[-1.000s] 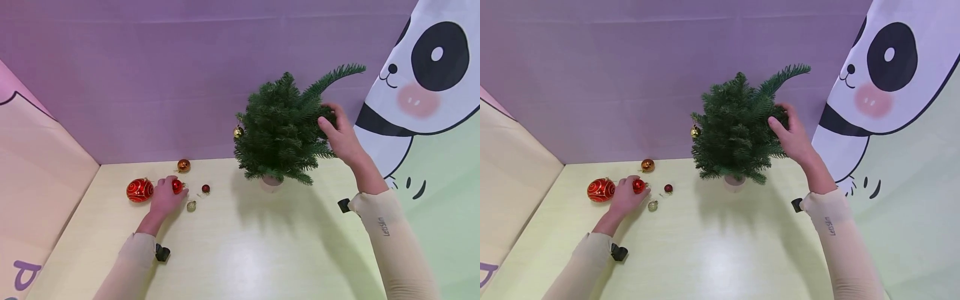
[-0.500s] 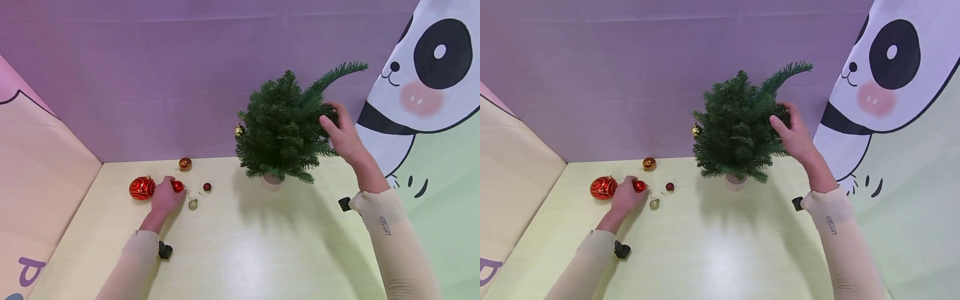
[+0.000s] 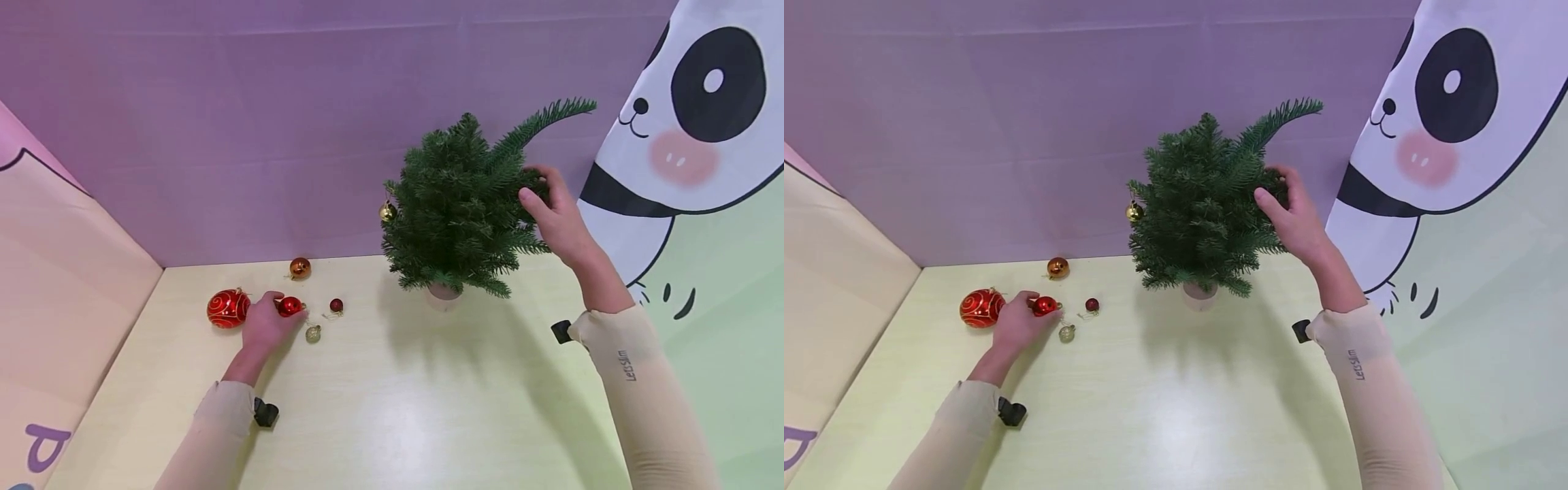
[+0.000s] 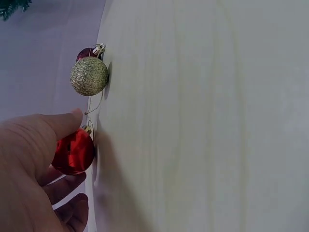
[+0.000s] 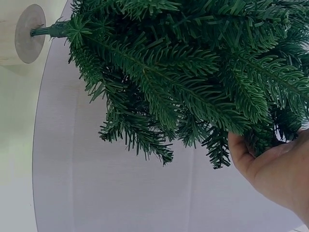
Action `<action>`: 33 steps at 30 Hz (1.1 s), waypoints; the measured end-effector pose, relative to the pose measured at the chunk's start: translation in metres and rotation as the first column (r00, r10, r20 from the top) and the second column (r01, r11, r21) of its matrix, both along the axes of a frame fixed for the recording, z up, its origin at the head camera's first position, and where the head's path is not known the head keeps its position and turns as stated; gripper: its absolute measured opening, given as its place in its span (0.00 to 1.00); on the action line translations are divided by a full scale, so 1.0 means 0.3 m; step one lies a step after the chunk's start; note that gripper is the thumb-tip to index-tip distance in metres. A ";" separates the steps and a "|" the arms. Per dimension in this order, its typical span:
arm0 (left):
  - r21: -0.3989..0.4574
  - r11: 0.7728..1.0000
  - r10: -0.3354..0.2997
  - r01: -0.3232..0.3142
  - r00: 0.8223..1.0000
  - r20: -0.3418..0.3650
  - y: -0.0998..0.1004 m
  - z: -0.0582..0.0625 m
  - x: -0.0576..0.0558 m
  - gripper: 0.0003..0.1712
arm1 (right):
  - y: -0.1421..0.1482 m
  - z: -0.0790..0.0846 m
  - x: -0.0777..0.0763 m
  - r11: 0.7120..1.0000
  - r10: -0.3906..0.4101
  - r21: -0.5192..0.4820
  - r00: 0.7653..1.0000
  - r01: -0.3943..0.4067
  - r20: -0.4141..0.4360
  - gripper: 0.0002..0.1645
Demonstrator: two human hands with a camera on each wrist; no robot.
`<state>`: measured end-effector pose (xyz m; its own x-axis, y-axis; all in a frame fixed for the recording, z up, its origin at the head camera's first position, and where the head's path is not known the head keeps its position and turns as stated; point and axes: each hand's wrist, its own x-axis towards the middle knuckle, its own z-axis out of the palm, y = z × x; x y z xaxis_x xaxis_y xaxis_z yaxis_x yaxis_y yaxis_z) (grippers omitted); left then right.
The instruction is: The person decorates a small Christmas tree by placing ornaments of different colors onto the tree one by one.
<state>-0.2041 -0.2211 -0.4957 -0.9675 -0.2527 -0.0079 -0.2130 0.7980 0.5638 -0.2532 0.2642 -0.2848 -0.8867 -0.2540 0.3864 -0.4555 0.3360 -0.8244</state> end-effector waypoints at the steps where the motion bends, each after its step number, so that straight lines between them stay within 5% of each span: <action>1: 0.003 1.000 0.006 -0.006 1.000 0.005 0.000 -0.001 0.001 0.43 | -0.002 0.002 -0.001 1.000 -0.003 0.002 1.000 0.003 0.000 0.35; 18: 0.035 0.996 0.076 -0.077 0.997 0.027 0.013 -0.003 0.004 0.42 | 0.002 -0.004 -0.003 1.000 0.003 -0.012 1.000 -0.003 -0.003 0.34; 33: 0.025 0.991 0.127 -0.128 0.991 0.050 0.029 -0.005 0.074 0.47 | -0.012 0.009 -0.003 0.998 0.035 -0.047 0.999 -0.035 -0.008 0.33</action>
<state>-0.1820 -0.2126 -0.4973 -0.9257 -0.3731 -0.0628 -0.3396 0.7462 0.5726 -0.2541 0.2606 -0.2821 -0.8747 -0.2661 0.4052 -0.4724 0.2802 -0.8357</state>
